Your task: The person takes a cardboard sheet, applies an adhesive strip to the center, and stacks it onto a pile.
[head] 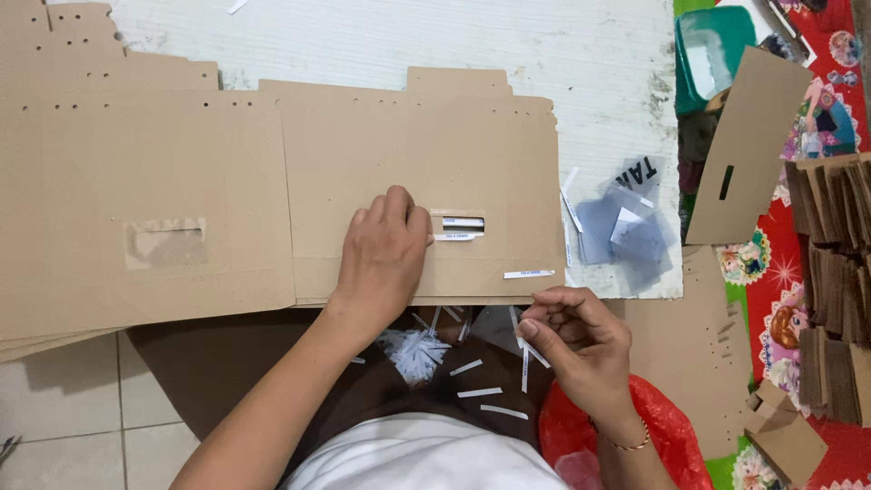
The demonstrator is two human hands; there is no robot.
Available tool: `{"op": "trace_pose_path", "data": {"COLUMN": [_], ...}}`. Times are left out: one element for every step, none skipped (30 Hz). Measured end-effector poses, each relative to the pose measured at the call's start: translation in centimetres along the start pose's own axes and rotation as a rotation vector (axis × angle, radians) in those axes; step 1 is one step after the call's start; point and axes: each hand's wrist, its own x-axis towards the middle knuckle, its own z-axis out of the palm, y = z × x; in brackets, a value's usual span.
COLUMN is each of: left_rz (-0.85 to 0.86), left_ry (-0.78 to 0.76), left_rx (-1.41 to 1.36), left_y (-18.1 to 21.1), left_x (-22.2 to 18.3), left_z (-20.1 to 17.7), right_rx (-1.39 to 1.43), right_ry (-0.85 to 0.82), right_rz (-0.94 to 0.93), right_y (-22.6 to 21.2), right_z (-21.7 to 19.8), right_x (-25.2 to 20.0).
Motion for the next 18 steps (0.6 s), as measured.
{"op": "trace_pose_path", "data": {"left_rz": [0.023,0.022,0.095,0.167,0.166,0.267,0.37,0.371,0.381,0.388,0.388,0.306,0.225,0.223,0.272,0.321,0.321,0.452], "left_ry": [0.027,0.028,-0.021,-0.069,-0.065,-0.187,-0.309,-0.309,-0.202,-0.093,-0.096,-0.116,-0.135,-0.132,-0.227,-0.318,-0.311,-0.4], "left_rx": [0.025,0.026,-0.058,-0.141,-0.14,-0.267,-0.393,-0.393,-0.596,-0.799,-0.8,-0.617,-0.433,-0.433,-0.353,-0.27,-0.268,-0.726], "left_y": [0.0,-0.2,-0.3,-0.6,-0.4,-0.3,-0.2,0.5,1.1,1.8,1.7,1.6,1.6,1.7,1.7,1.8,2.4,3.0], "left_x": [0.0,-0.2,-0.3,-0.3,-0.9,-1.6,-2.3,-2.2,-2.2,-2.2,-2.2,-2.3,-2.5,-2.3,-2.1,-1.7,-1.8,-2.2], "left_z": [0.1,-0.2,-0.6,-0.9,-1.7,-2.5,-3.3,-4.7,-6.0,-7.4,-6.6,-5.8,-5.0,-4.9,-4.8,-4.6,-6.4,-8.2], "right_rx": [0.009,0.008,-0.017,-0.044,-0.045,-0.028,-0.011,-0.011,-0.04,-0.068,-0.068,-0.054,-0.039,-0.041,-0.038,-0.035,-0.037,-0.034], "right_ry": [-0.002,-0.003,0.007,0.016,0.014,0.041,0.068,0.069,0.114,0.158,0.159,0.16,0.16,0.158,0.139,0.121,0.119,0.15], "right_rz": [-0.007,-0.008,-0.03,-0.053,-0.057,-0.089,-0.121,-0.121,-0.107,-0.089,-0.087,-0.081,-0.075,-0.077,-0.096,-0.12,-0.127,-0.092], "right_y": [0.1,-0.6,-1.2,-1.9,-2.0,-2.1,-2.1,-2.5,-2.8,-3.1,-2.8,-2.5,-2.2,-2.4,-2.7,-2.9,-2.7,-2.5], "right_z": [-0.1,-0.1,-0.1,-0.1,-0.5,-0.8,-1.2,-1.4,-1.5,-1.7,-1.8,-1.9,-2.0,-1.6,-1.3,-1.1,-1.3,-1.4], "right_x": [0.0,0.1,0.1,0.3,0.6,0.8,1.0,1.2,1.5,1.7,1.9,2.1,2.2,2.1,2.1,2.2,2.4,2.2]}}
